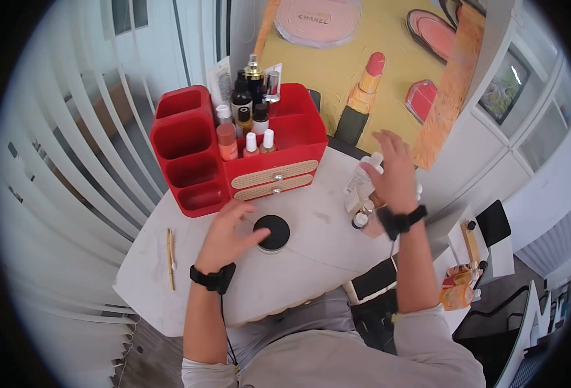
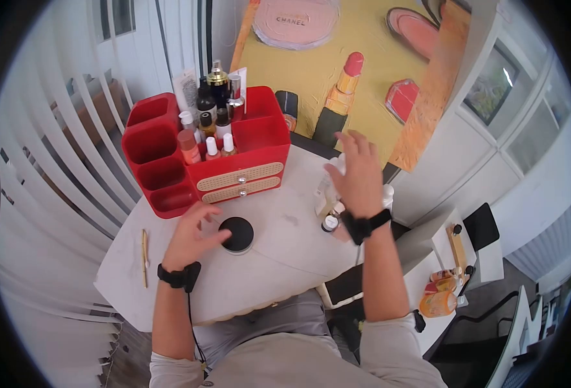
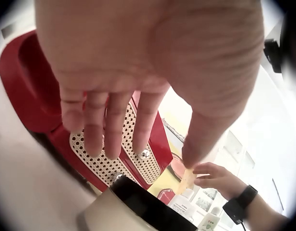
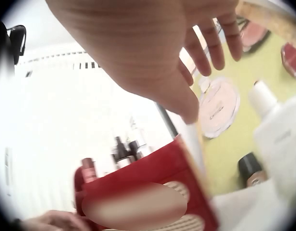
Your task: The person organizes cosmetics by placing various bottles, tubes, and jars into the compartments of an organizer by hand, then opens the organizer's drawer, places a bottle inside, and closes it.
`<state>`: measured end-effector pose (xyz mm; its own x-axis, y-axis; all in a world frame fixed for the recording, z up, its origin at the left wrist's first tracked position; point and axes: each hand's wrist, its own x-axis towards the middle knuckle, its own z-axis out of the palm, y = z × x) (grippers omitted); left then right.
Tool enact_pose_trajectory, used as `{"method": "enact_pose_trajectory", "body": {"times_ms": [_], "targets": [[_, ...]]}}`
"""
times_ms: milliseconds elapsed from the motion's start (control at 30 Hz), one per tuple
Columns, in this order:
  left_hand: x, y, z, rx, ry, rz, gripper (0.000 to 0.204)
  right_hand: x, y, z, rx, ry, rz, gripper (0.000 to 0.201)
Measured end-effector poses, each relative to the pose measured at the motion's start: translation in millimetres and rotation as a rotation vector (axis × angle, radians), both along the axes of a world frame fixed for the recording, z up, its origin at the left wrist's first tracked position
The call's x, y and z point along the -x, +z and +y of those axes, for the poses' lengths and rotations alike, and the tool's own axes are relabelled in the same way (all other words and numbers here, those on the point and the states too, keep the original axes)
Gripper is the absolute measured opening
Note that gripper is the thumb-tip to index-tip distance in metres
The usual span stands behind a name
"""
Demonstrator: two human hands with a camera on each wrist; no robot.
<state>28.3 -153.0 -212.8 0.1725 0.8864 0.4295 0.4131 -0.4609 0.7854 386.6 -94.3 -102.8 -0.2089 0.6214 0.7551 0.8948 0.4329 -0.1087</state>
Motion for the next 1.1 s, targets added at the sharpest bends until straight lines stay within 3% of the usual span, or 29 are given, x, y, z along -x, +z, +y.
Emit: {"method": "enact_pose_trajectory", "body": {"times_ms": [67, 100, 167, 267, 367, 500, 600, 800, 867, 933, 1000, 1100], "targets": [[-2, 1, -1, -0.074, -0.053, 0.071, 0.053, -18, 9, 18, 0.414, -0.198, -0.06, 0.06], [-4, 4, -3, -0.027, -0.134, 0.065, 0.06, -31, 3, 34, 0.403, -0.188, -0.059, 0.06], [-6, 4, -4, 0.053, -0.262, 0.06, 0.075, -45, -9, 63, 0.649, 0.027, -0.158, 0.065], [-7, 5, -6, 0.082, -0.31, 0.074, 0.08, -38, 22, 67, 0.632, 0.038, -0.13, 0.063], [-8, 9, -7, 0.138, -0.312, 0.099, 0.089, -15, 82, 64, 0.392, -0.031, 0.016, 0.058], [-6, 8, -6, 0.153, -0.321, 0.122, 0.095, 12, 144, 79, 0.143, 0.15, 0.061, 0.055], [-3, -4, -2, 0.156, -0.276, 0.023, 0.089, 31, 150, 78, 0.106, 0.295, 0.166, 0.055], [-2, -3, -2, 0.121, -0.273, 0.054, 0.084, 67, 127, 38, 0.353, 0.48, 0.311, 0.056], [1, 5, -5, 0.151, -0.243, 0.084, 0.083, 69, 115, 18, 0.45, 0.581, 0.152, 0.055], [8, 10, -8, 0.167, -0.222, 0.117, 0.082, 75, 89, 1, 0.583, 0.653, 0.098, 0.051], [19, 11, -9, 0.129, -0.153, 0.206, 0.08, 85, 62, -16, 0.665, 0.581, -0.041, 0.049], [33, 19, -12, 0.177, -0.119, 0.229, 0.079, 97, -9, -22, 0.63, 0.619, 0.0, 0.052]]}}
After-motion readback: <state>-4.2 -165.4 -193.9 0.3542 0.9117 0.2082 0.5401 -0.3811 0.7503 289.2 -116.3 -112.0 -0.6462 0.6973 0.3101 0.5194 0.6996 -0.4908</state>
